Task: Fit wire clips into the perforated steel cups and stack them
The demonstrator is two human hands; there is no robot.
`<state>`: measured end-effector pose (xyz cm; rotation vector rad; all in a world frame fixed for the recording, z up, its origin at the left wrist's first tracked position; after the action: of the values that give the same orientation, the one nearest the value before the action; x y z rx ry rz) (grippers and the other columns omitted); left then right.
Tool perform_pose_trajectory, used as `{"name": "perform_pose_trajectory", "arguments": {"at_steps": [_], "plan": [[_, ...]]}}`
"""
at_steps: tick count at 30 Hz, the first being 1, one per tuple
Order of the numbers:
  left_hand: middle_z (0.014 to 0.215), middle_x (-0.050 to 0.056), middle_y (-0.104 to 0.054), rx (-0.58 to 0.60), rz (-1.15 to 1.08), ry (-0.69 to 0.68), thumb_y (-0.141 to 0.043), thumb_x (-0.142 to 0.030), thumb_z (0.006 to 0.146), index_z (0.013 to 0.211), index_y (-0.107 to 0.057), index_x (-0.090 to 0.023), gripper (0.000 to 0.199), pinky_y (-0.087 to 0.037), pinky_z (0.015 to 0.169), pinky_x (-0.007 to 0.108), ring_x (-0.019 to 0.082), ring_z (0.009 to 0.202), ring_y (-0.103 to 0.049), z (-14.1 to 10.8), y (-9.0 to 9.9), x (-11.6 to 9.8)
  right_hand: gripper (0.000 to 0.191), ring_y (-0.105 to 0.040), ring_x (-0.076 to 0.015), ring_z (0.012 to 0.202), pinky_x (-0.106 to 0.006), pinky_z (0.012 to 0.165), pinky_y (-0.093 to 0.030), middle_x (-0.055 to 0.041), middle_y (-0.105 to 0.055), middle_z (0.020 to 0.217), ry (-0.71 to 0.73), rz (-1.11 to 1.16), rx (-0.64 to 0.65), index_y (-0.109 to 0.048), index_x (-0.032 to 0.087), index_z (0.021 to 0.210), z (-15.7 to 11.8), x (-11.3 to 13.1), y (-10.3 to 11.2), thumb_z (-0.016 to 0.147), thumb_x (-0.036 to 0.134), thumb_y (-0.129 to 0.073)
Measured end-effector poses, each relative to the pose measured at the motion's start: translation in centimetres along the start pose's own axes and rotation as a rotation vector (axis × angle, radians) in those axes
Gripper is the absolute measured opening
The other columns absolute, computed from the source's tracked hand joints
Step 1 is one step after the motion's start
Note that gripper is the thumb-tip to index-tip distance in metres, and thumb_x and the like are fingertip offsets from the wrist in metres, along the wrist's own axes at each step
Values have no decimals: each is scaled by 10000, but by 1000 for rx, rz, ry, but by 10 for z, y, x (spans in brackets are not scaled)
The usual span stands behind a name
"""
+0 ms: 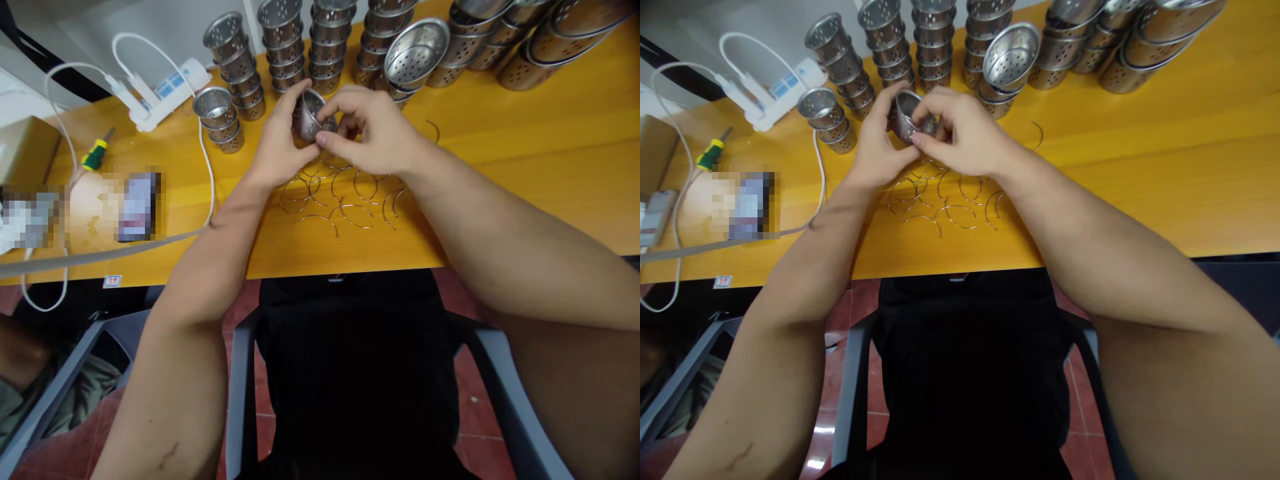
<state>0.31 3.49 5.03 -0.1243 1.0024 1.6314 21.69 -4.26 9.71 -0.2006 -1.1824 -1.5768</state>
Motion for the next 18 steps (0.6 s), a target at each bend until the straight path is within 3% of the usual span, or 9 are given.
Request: {"name": "perform_pose_trajectory", "arguments": {"at_steps": [2,4,8,13,16,18], "plan": [[1800,51,-697,23,12,-111,-938,-417,807,1728,-516,-475,1015,-619,1400,693,436,1657,-686,0,1,-7,618,-801,-398,1194,-628,1081,-734,-147,-784,1451,20,2,47,-823,318,1363,1,1,-1,1098,876,-801],[1815,93,-684,43,30,-168,-952,-428,825,1778,-479,-406,1064,-599,1431,684,433,1665,-677,0,-1,-9,629,-751,-437,1310,-669,1169,-701,-141,-790,1458,10,-24,114,-826,357,1319,1,2,-2,1060,929,-790],[1780,49,-716,20,28,-68,-978,-411,797,1714,-556,-538,1017,-627,1380,684,430,1651,-678,1,-4,-6,575,-683,-465,1405,-714,1246,-654,-73,-825,1394,-99,-37,176,-835,483,1272,1,3,1,992,985,-804],[1803,37,-710,9,7,-40,-984,-396,785,1691,-592,-532,997,-508,1512,678,424,1734,-608,2,-1,-7,555,-705,-448,1315,-696,1212,-648,-86,-827,1331,-97,-7,173,-830,437,1200,0,5,0,1018,960,-797],[1835,29,-690,12,-8,-23,-991,-495,809,1713,-577,-506,995,-525,1492,700,426,1744,-580,3,-1,4,535,-716,-408,1192,-632,1119,-670,-98,-815,1293,-65,-22,142,-798,385,1108,0,3,-2,1057,917,-783],[1853,-11,-668,9,-11,-39,-970,-583,805,1737,-537,-551,1028,-549,1444,730,435,1744,-567,4,-3,16,471,-712,-367,1103,-573,1047,-667,-109,-798,1266,-21,-23,102,-780,344,1081,1,4,-1,1089,814,-798]]}}
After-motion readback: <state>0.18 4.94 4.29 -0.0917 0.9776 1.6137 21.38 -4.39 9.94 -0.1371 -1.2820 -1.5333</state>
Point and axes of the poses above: each hand's wrist, its own z-axis towards the middle knuckle, its own y-axis out of the back of the hand, x = y × z, the point moved 5 cm from there along z, towards the middle knuckle
